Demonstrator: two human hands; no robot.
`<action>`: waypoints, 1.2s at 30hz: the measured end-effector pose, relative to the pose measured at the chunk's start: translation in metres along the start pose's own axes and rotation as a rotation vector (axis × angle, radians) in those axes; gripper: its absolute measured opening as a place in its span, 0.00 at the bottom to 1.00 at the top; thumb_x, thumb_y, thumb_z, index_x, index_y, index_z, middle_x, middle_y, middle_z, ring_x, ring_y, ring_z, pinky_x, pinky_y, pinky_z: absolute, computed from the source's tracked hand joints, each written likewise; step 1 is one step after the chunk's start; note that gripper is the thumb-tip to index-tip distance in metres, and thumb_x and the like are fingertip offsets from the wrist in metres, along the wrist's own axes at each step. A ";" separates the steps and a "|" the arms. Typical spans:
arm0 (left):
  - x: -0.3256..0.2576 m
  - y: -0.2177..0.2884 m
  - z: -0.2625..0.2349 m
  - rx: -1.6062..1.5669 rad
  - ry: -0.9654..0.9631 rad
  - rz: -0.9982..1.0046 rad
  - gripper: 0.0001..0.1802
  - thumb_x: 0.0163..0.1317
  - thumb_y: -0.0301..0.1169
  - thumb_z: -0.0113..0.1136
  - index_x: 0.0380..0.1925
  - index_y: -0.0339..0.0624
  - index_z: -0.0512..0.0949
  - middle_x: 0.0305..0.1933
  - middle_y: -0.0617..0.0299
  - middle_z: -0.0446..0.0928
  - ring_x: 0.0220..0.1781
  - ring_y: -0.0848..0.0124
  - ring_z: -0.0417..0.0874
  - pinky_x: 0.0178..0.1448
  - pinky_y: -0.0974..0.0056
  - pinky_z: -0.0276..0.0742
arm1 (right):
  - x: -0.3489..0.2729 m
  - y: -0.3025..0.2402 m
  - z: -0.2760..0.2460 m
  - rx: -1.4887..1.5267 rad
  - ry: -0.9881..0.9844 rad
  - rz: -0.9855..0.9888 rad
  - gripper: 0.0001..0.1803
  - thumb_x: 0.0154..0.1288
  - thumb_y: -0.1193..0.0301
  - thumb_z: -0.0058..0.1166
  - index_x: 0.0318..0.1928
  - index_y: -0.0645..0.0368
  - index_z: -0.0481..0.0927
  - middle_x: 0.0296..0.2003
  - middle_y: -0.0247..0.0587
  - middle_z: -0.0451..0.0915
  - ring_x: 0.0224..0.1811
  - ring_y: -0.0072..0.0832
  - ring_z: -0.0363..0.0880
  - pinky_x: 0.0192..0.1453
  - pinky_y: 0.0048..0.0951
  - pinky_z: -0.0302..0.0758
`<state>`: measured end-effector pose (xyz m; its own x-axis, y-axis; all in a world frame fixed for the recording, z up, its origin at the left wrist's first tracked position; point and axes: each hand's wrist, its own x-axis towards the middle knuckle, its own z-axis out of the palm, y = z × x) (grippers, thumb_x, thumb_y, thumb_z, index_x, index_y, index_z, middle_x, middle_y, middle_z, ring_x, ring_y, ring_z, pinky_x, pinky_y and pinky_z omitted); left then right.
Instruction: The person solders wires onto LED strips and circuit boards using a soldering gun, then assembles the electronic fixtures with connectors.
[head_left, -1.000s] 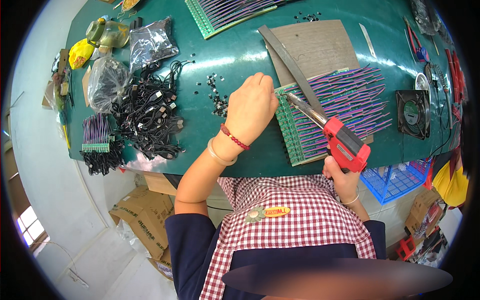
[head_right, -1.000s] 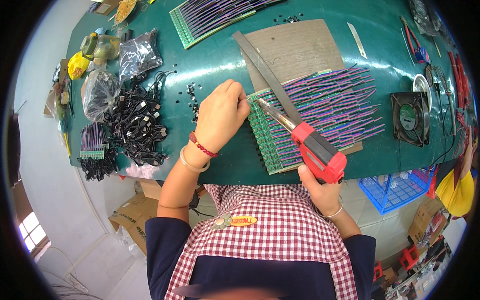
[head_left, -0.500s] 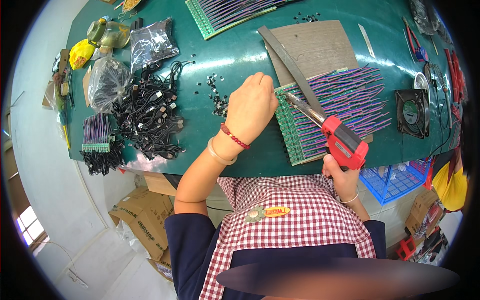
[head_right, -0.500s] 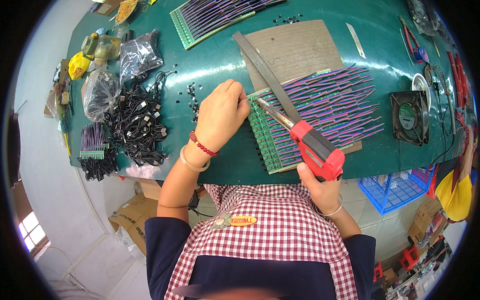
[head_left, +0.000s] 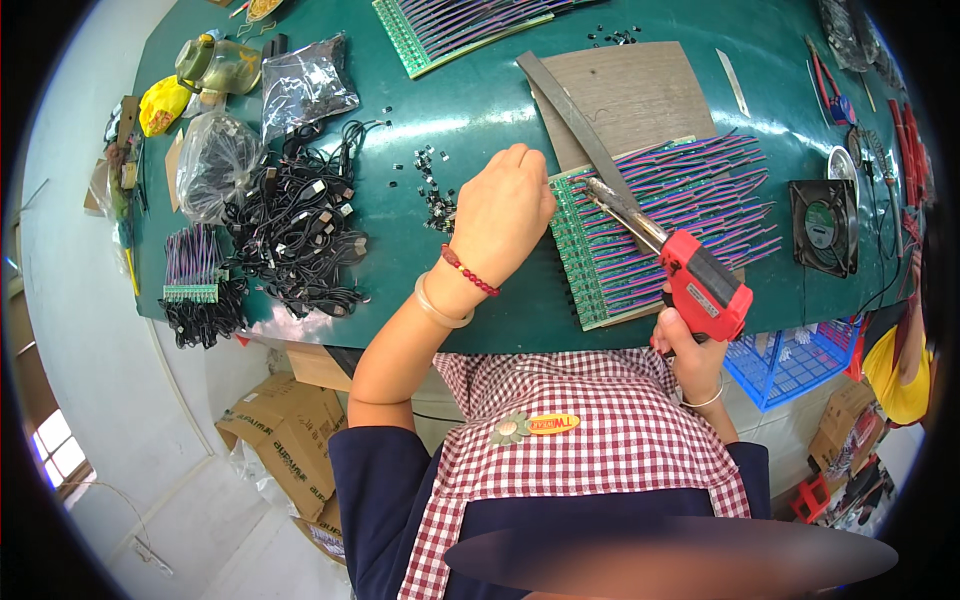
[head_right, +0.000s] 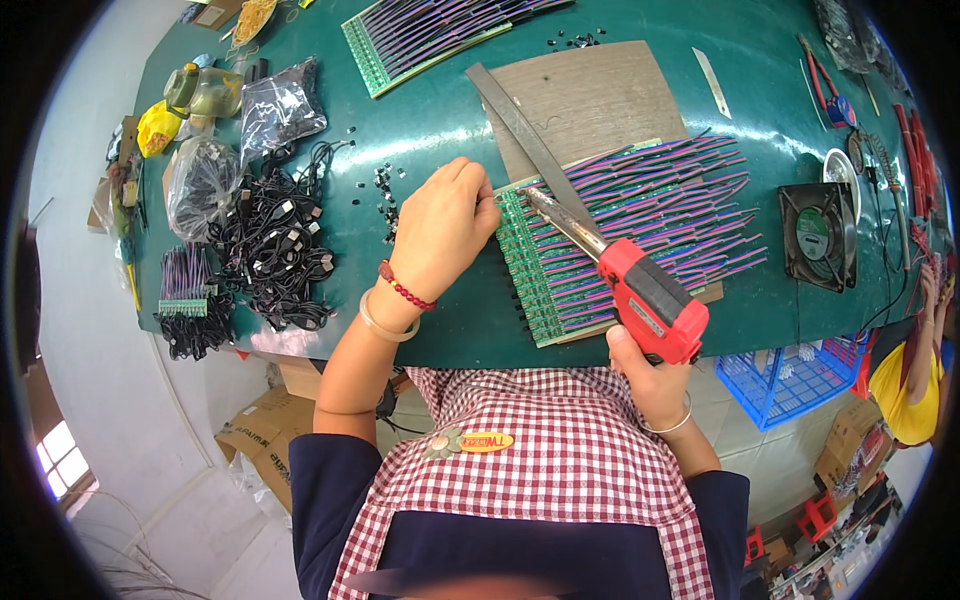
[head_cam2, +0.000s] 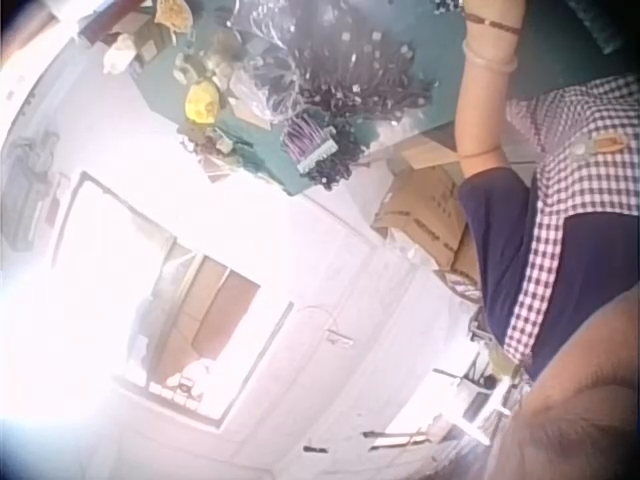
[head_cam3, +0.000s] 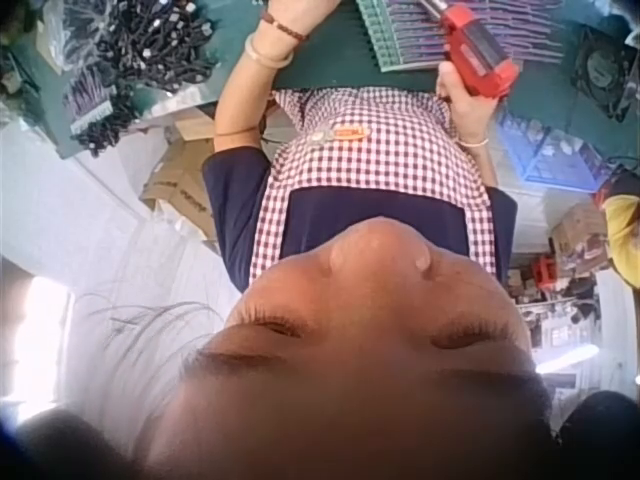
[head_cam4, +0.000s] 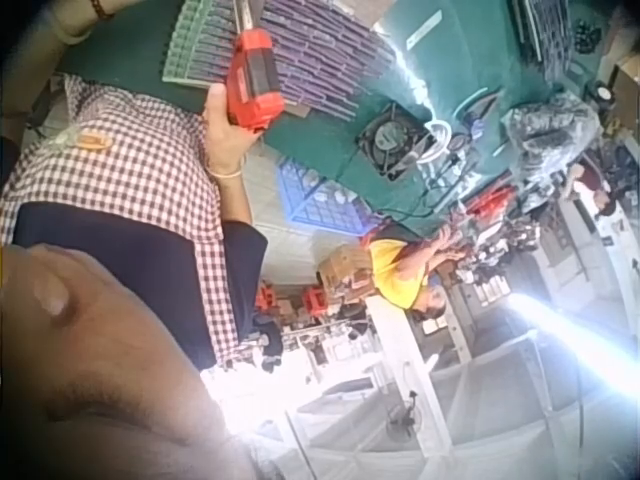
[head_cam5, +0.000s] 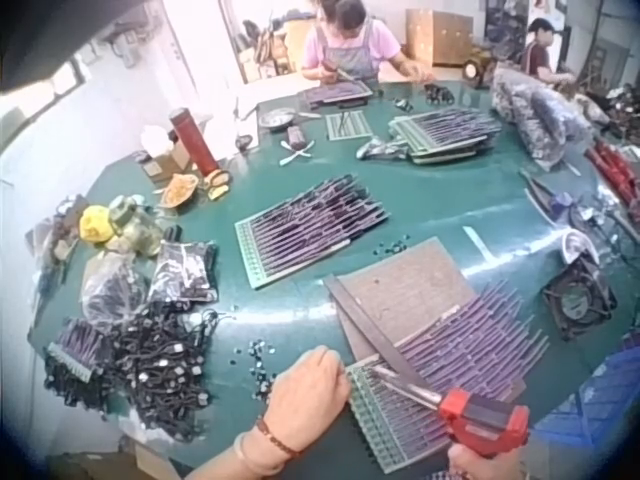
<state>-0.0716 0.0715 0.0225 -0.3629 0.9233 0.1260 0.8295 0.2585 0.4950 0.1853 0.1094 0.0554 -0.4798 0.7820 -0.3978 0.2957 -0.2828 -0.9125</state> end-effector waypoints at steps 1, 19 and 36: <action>0.000 0.000 0.001 -0.013 0.035 0.005 0.04 0.48 0.22 0.54 0.23 0.38 0.69 0.26 0.56 0.70 0.32 0.58 0.76 0.33 0.58 0.74 | 0.000 0.000 0.000 0.001 0.000 0.000 0.18 0.61 0.77 0.51 0.51 0.70 0.69 0.19 0.34 0.71 0.17 0.18 0.68 0.24 0.21 0.67; 0.004 0.003 0.000 -0.001 -0.038 -0.008 0.04 0.51 0.24 0.54 0.25 0.38 0.69 0.29 0.53 0.70 0.35 0.54 0.75 0.37 0.54 0.74 | 0.011 -0.043 -0.073 0.338 0.319 -0.463 0.17 0.65 0.70 0.47 0.50 0.66 0.67 0.18 0.35 0.66 0.14 0.18 0.60 0.18 0.20 0.63; -0.053 -0.009 -0.039 -0.229 0.092 -0.087 0.14 0.53 0.22 0.55 0.42 0.36 0.73 0.46 0.50 0.75 0.47 0.52 0.76 0.51 0.58 0.73 | 0.047 -0.034 -0.268 0.458 0.555 -0.451 0.18 0.67 0.69 0.50 0.54 0.61 0.69 0.20 0.24 0.57 0.19 0.12 0.53 0.21 0.15 0.55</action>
<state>-0.0767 0.0088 0.0452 -0.4744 0.8679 0.1474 0.6795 0.2546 0.6880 0.3739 0.3047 0.0932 0.0388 0.9992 0.0085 -0.2475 0.0179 -0.9687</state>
